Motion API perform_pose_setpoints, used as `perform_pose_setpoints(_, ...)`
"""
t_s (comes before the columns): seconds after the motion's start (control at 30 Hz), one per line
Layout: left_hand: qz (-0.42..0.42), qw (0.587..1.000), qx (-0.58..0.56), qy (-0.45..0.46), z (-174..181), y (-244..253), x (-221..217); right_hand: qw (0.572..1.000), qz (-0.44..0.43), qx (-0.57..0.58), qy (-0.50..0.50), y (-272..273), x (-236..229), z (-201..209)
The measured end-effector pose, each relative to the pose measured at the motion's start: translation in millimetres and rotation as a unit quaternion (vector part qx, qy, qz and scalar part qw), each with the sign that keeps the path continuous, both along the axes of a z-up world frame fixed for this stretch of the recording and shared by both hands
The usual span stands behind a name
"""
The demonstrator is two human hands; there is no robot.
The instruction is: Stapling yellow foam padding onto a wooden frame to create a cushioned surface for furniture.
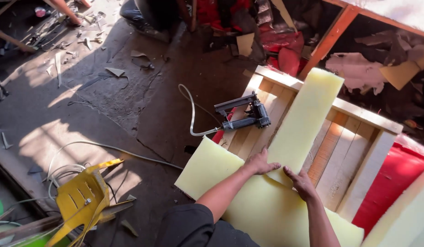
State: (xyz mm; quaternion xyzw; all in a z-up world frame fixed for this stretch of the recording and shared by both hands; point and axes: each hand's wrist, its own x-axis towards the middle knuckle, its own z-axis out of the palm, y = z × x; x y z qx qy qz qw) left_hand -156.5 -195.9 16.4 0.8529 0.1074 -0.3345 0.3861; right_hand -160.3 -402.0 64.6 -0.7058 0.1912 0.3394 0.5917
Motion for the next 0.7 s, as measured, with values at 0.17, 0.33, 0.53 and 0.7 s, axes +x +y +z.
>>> perform_pose_setpoints(0.17, 0.016, 0.994, -0.041, 0.105, 28.3, 5.9, 16.8, 0.988, 0.132, -0.057, 0.052, 0.4, 6.2, 12.3)
perform_pose_setpoints(0.33, -0.047, 0.989, -0.052, 0.132, -52.3, 5.1, 33.6, 0.988, 0.134, -0.033, 0.066, -7.3, 5.5, -9.0)
perform_pose_setpoints(0.53, -0.011, 0.986, -0.061, 0.156, -35.9, 5.2, 29.4, 0.990, 0.093, 0.033, 0.101, -2.8, 6.9, -11.8)
perform_pose_setpoints(0.7, -0.022, 0.990, -0.080, 0.113, -60.5, -1.4, 25.4, 0.995, 0.039, 0.049, 0.082, -2.5, 1.1, -25.5)
